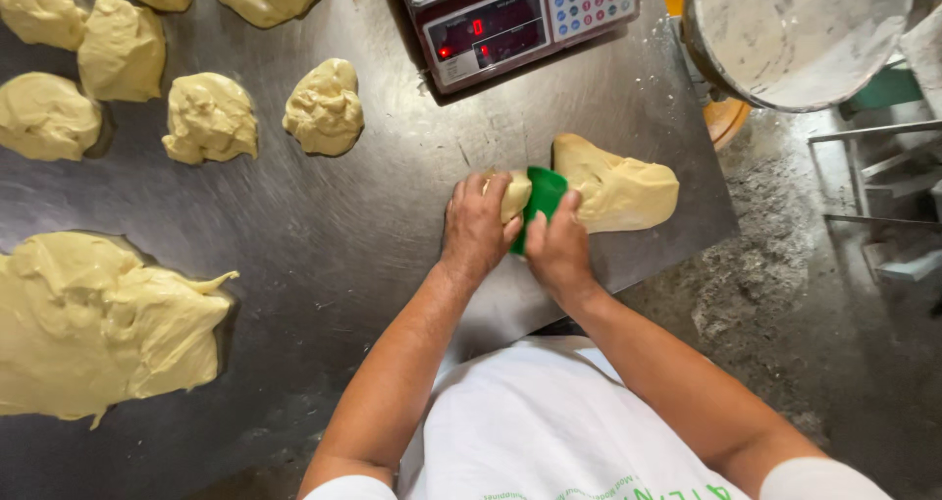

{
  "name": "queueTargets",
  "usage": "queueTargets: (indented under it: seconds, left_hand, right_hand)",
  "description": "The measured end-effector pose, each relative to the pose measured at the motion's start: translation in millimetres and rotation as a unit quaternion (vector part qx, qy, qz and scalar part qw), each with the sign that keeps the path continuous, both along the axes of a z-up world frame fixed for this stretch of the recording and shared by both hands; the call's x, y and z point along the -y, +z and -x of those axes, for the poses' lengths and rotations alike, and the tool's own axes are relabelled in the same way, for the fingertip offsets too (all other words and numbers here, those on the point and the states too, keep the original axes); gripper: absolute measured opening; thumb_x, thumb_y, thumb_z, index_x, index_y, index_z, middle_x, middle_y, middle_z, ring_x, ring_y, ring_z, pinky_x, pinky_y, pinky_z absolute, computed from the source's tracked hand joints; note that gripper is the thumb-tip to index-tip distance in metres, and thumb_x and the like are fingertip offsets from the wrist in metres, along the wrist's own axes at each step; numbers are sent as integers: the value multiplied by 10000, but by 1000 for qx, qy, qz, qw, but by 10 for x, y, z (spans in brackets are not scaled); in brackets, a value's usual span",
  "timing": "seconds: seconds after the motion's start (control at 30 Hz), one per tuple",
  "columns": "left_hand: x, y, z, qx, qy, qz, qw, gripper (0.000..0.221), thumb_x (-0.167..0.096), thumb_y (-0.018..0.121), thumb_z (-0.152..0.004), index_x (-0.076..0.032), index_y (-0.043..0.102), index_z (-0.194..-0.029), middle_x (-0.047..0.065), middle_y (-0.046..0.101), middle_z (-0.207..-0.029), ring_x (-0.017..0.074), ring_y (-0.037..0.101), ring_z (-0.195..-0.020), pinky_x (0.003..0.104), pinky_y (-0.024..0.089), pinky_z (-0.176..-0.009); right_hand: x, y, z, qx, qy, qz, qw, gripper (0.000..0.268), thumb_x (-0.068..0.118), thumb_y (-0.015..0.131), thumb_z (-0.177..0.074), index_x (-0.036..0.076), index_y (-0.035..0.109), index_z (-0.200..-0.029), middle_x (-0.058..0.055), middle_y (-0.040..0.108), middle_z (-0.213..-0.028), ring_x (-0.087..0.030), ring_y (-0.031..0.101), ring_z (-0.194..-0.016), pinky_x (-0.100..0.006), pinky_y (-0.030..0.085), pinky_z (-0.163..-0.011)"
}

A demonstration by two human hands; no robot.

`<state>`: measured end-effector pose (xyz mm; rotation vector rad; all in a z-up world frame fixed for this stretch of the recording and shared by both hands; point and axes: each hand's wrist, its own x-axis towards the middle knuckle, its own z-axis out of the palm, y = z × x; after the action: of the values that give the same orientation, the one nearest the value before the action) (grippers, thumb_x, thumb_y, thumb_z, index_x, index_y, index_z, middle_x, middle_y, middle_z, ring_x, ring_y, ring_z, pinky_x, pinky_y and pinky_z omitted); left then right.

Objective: The person cuts dough pieces from a mass using a scraper, weighs each portion on a digital scale, and places the divided portions onto a metal table.

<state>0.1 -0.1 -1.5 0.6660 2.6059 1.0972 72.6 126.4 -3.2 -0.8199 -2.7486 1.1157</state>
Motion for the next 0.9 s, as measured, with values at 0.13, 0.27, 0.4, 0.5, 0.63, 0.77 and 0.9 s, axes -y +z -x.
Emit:
queueTargets:
  seconds: [0.13,0.27,0.4,0.5,0.63,0.77,0.9]
  left_hand:
    - [13,131,283,-96,25,-26,995,571,-81,814,-746,-121,602,-1274,206,542,-1272,409,554,-1179,477,494,-1039]
    - [-74,541,988,-124,50,-70,989,744,-49,749,-901,-30,396,-1556,223,639,-1147,362,686,-984,400,622,-831]
    - [-334,735,2168,-134,146,-233,952,674,-100,794,-876,-24,445,-1447,194,762,-1135,296,810,-1023,391,671,-923]
    - [-624,781,2894,-82,139,-176,971,462,-264,862,-900,-61,637,-1249,144,775,-1199,231,822,-1052,333,636,-947]
    - [-779,746,2933,-128,152,23,980,678,-477,912,-803,-100,657,-1305,282,511,-1403,329,596,-1199,376,567,-973]
    - [-534,696,2198,-372,174,81,908,837,-417,894,-857,18,528,-1471,328,263,-1575,397,386,-1374,464,489,-1123]
    - [-246,405,687,98,35,66,992,694,-440,866,-792,-18,571,-1258,194,665,-1160,368,657,-1050,469,525,-908]
  right_hand:
    - [-74,-173,427,-37,-21,230,972,341,126,577,-988,2,395,-1248,-225,665,-878,-372,649,-673,-464,537,-554]
    - [-396,211,585,-96,-89,552,824,249,88,553,-993,88,397,-1188,-115,643,-859,-205,611,-507,-329,480,-389]
    - [-867,463,310,-154,-88,527,831,201,96,536,-1025,91,451,-1208,-102,648,-882,-153,624,-539,-295,503,-419]
    - [-1089,450,171,-156,-85,481,858,202,79,562,-1026,64,431,-1179,-106,638,-852,-165,612,-512,-295,496,-408]
    - [-1319,381,-75,-119,-89,441,885,217,95,557,-1033,49,435,-1206,-106,651,-810,-160,612,-510,-280,487,-417]
    - [-1459,425,-273,-118,-111,416,895,231,95,568,-1019,37,439,-1201,-107,668,-816,-163,627,-514,-273,476,-414]
    - [-1384,643,-419,-112,-93,382,913,286,65,635,-975,24,481,-1213,-115,698,-859,-157,646,-557,-261,501,-455]
